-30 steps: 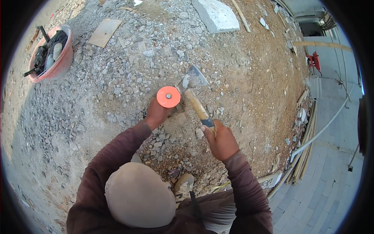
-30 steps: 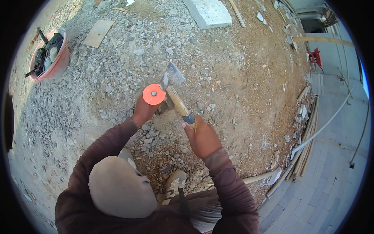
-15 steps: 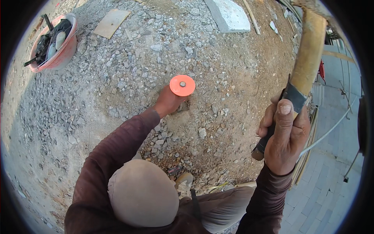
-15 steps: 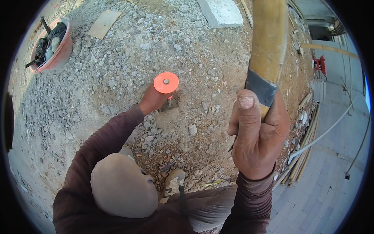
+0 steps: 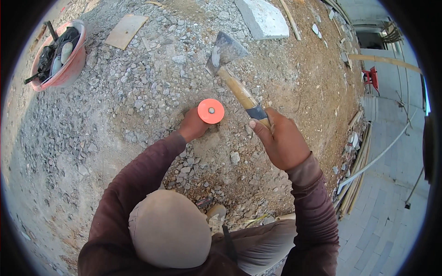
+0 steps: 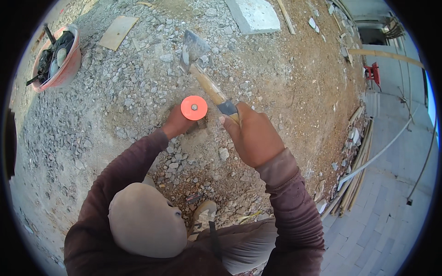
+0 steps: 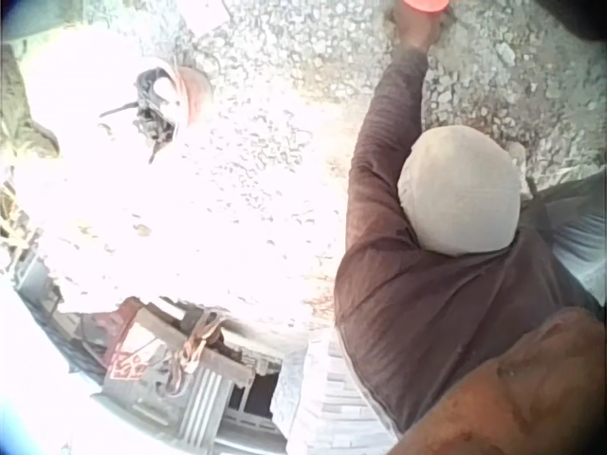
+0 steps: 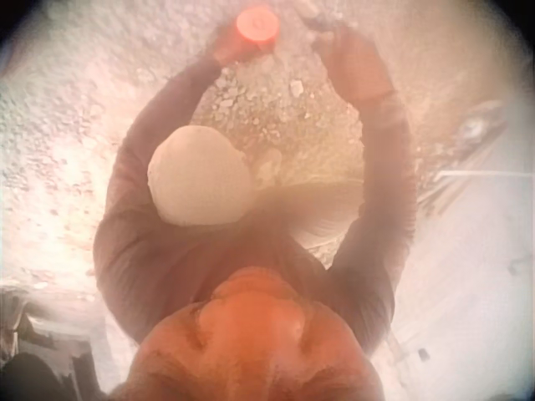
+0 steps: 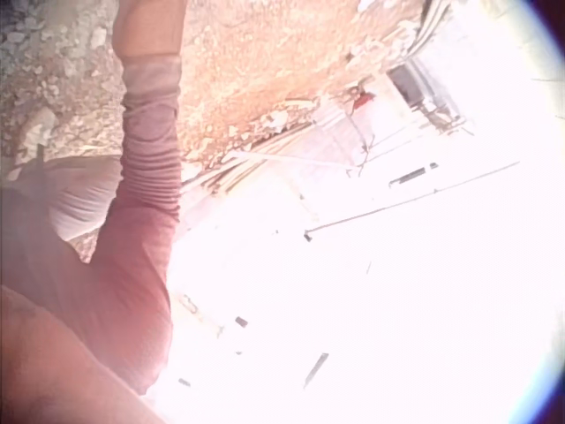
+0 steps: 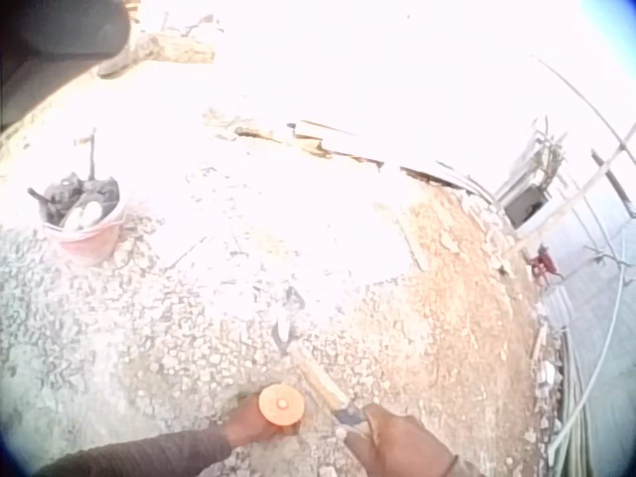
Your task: The person places a hand chisel into a hole in the ground and strikes it repeatedly using an axe.
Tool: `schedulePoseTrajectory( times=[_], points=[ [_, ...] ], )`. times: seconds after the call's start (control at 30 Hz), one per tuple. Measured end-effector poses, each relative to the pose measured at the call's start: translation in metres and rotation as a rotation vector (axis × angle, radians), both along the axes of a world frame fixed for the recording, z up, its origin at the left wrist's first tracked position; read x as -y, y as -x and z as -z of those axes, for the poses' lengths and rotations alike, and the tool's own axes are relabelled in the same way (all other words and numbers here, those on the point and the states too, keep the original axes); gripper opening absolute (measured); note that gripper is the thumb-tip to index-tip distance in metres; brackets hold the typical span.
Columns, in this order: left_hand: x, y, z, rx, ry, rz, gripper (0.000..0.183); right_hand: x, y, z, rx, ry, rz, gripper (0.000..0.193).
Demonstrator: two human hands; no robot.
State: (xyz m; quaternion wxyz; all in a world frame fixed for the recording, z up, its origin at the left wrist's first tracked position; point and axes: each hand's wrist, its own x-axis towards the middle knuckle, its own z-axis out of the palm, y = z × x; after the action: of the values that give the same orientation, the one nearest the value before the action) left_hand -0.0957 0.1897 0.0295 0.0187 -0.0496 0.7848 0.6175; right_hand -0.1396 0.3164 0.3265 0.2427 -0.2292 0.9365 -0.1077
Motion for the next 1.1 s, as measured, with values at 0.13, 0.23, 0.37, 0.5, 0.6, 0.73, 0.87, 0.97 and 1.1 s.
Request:
schedulePoseTrajectory(
  times=[0.13, 0.23, 0.37, 0.5, 0.6, 0.73, 0.87, 0.97, 1.1],
  points=[
    [0.016, 0.002, -0.016, 0.012, -0.018, 0.005, 0.026, 0.007, 0.0, -0.026, -0.18, 0.404, 0.244, 0.03],
    [0.017, -0.003, -0.032, 0.03, -0.179, -0.037, 0.026, 0.001, -0.023, -0.033, -0.135, 0.504, 0.445, 0.031],
    [0.005, 0.002, -0.036, -0.027, -0.338, 0.028, 0.03, -0.02, -0.039, -0.019, -0.003, 0.403, 0.44, 0.024],
    [-0.001, 0.0, -0.04, -0.153, -0.11, 0.008, 0.031, -0.021, -0.049, -0.017, -0.021, 0.4, 0.403, 0.021],
    [-0.004, 0.005, -0.038, -0.164, -0.072, 0.023, 0.029, -0.01, -0.053, -0.04, -0.192, 0.669, 0.38, 0.027],
    [-0.02, -0.002, -0.048, -0.197, -0.008, 0.044, 0.023, -0.018, -0.062, -0.034, -0.421, 0.954, 0.258, 0.032],
    [-0.025, 0.006, -0.042, -0.192, -0.029, 0.072, 0.024, -0.066, -0.103, 0.04, -0.225, 0.265, 0.322, 0.019],
    [-0.018, 0.014, -0.037, -0.011, -0.165, 0.064, 0.027, -0.083, -0.102, 0.063, -0.038, 0.006, 0.288, 0.018],
    [0.001, 0.007, -0.05, -0.22, -0.181, -0.148, 0.024, -0.067, -0.106, 0.025, -0.047, 0.212, 0.478, 0.018]
  ],
)
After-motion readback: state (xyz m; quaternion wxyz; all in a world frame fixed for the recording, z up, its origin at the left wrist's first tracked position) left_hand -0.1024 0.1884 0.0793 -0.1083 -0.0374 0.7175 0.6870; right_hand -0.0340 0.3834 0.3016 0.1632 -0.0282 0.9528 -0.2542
